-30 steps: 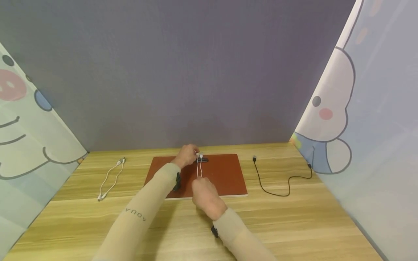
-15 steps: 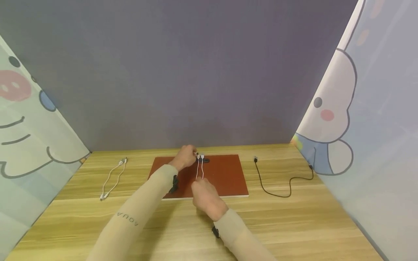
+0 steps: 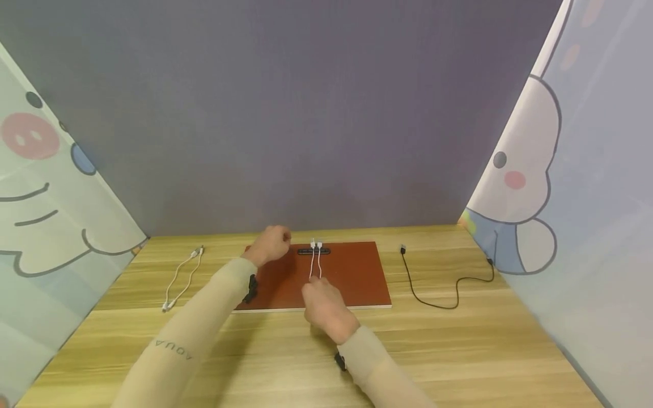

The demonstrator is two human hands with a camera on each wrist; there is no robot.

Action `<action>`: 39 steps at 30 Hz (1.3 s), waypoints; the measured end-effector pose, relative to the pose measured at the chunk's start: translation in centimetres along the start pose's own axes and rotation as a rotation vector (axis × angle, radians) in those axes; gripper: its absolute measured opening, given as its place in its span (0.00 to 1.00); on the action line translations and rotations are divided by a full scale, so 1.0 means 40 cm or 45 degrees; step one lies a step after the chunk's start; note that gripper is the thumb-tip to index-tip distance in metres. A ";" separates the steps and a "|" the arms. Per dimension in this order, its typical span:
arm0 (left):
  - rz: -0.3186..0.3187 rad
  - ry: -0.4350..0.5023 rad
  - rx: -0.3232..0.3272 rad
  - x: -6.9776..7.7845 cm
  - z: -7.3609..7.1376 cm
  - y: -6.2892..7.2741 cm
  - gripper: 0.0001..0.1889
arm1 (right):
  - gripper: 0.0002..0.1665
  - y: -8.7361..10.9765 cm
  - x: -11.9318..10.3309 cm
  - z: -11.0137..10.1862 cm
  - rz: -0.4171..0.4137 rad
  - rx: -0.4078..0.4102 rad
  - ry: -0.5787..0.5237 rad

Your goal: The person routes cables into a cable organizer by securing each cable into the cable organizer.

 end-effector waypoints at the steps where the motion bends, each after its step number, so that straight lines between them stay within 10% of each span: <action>1: -0.003 -0.013 0.002 -0.009 -0.005 0.001 0.11 | 0.14 0.000 -0.001 0.000 -0.004 0.001 0.010; 18: -0.011 -0.291 0.039 -0.126 -0.088 0.015 0.12 | 0.10 0.003 -0.009 -0.004 -0.080 0.005 -0.004; 26: -0.124 -0.185 0.053 -0.212 -0.114 0.035 0.16 | 0.11 0.003 -0.010 -0.010 -0.102 0.032 0.017; 39: -0.175 -0.368 0.098 -0.334 -0.125 0.062 0.23 | 0.10 0.001 -0.009 -0.001 -0.093 0.005 0.016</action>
Point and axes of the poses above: each hand's wrist, its own y-axis away from the middle knuckle, its own z-axis out of the palm, x = y × z, the point moved 9 cm from there along -y, towards the middle knuckle, and after that the axes turned 4 degrees about -z, right-handed, at the moved point
